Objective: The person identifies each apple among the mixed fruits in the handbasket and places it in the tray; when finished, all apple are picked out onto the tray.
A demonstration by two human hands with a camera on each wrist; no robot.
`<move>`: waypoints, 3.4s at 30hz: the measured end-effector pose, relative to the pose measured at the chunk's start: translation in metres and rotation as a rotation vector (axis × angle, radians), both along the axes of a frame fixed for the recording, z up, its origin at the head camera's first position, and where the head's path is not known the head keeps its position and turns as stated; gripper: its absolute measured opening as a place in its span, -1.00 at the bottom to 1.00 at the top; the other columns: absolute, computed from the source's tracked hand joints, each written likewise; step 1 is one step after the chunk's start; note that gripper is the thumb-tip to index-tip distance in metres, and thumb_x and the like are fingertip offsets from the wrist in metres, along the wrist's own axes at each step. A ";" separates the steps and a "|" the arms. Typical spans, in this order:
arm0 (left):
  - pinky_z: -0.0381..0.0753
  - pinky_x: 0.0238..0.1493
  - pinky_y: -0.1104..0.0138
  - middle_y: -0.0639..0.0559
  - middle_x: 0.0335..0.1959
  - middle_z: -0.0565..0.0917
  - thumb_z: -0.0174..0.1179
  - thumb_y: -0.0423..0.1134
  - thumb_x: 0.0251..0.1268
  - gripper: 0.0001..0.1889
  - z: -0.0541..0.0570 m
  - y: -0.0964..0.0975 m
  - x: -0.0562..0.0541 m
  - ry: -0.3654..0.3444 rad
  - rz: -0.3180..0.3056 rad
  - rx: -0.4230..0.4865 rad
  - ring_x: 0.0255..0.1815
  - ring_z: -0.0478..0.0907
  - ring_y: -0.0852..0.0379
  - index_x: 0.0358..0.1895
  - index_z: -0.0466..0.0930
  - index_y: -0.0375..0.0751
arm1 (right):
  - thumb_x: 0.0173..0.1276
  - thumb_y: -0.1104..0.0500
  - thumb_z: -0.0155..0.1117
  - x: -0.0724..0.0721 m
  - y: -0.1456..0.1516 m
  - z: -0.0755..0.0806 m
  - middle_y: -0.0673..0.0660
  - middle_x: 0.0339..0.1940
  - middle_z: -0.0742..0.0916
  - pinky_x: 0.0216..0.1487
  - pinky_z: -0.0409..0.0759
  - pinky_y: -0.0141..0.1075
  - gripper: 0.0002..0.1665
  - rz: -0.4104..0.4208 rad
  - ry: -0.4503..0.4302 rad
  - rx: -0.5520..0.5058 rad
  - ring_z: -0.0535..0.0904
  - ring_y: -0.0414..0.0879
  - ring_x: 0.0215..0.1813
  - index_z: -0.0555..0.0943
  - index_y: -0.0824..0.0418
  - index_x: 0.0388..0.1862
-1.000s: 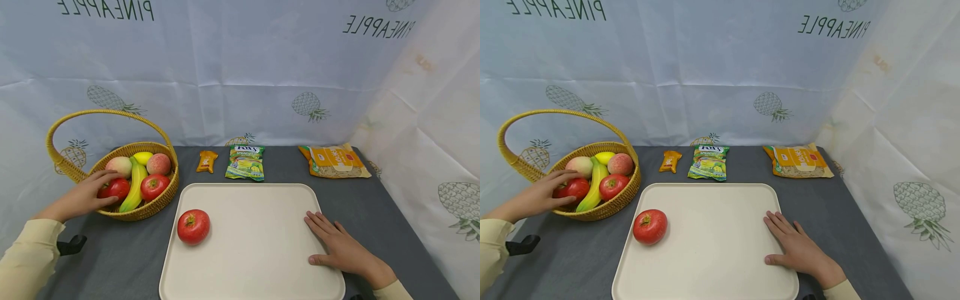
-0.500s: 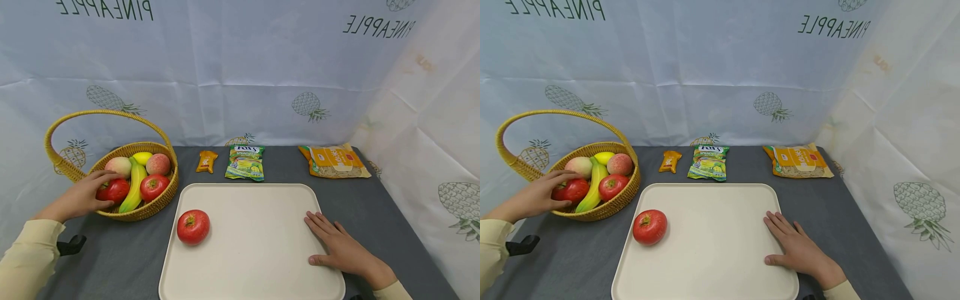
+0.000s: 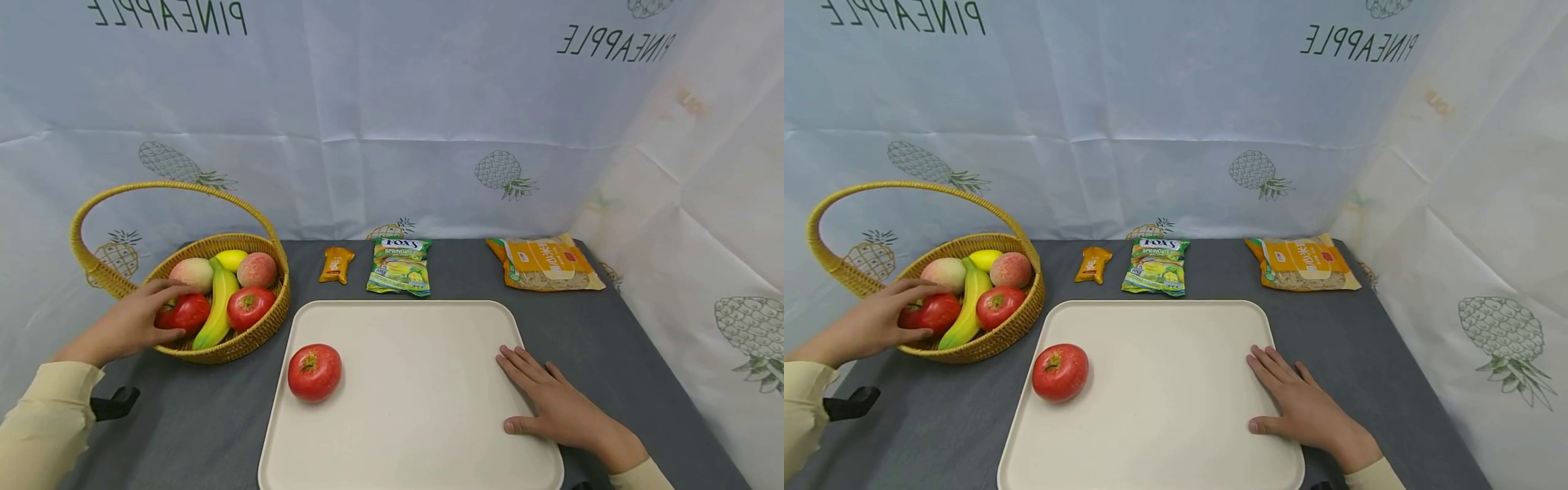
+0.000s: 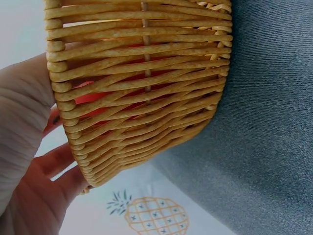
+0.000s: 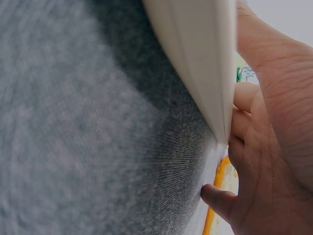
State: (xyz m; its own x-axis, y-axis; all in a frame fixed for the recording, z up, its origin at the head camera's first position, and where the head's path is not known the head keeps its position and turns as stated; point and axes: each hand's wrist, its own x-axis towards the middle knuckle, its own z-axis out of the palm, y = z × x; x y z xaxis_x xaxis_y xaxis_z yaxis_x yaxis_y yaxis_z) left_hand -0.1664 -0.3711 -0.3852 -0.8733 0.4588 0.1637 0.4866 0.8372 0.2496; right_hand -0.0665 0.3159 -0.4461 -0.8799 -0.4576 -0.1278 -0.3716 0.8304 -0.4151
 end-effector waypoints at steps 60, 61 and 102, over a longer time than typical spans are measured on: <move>0.60 0.05 0.11 -0.07 0.40 0.36 0.43 -0.22 0.16 -0.28 0.025 0.267 -0.003 -0.066 -0.632 0.262 0.34 0.23 -0.06 0.44 0.44 0.07 | 0.12 -0.56 0.26 -0.001 0.000 0.002 0.09 0.65 0.19 0.35 -0.04 0.50 0.28 -0.009 -0.017 0.008 0.01 0.20 0.63 0.17 0.09 0.65; 0.59 0.06 0.12 -0.07 0.39 0.37 0.43 -0.22 0.16 -0.29 0.022 0.271 -0.003 -0.069 -0.644 0.258 0.33 0.23 -0.06 0.44 0.44 0.07 | 0.11 -0.56 0.26 -0.001 0.000 0.002 0.09 0.65 0.19 0.35 -0.04 0.50 0.28 -0.010 -0.017 0.007 0.01 0.20 0.63 0.17 0.09 0.65; 0.51 0.15 0.39 0.00 0.39 0.34 0.39 -0.20 0.26 -0.33 -0.019 0.314 0.017 -0.306 -0.729 0.102 0.38 0.19 0.01 0.45 0.41 0.13 | 0.13 -0.56 0.24 0.000 0.001 0.000 0.09 0.65 0.20 0.34 -0.02 0.50 0.27 -0.006 0.007 0.014 0.04 0.20 0.62 0.18 0.10 0.65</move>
State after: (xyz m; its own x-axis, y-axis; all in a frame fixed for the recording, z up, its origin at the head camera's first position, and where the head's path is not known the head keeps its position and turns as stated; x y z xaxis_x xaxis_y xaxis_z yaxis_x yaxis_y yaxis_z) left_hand -0.1499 -0.0568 -0.4039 -0.3718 0.9276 0.0370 0.8003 0.3001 0.5191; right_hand -0.0665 0.3166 -0.4466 -0.8837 -0.4501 -0.1281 -0.3690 0.8386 -0.4007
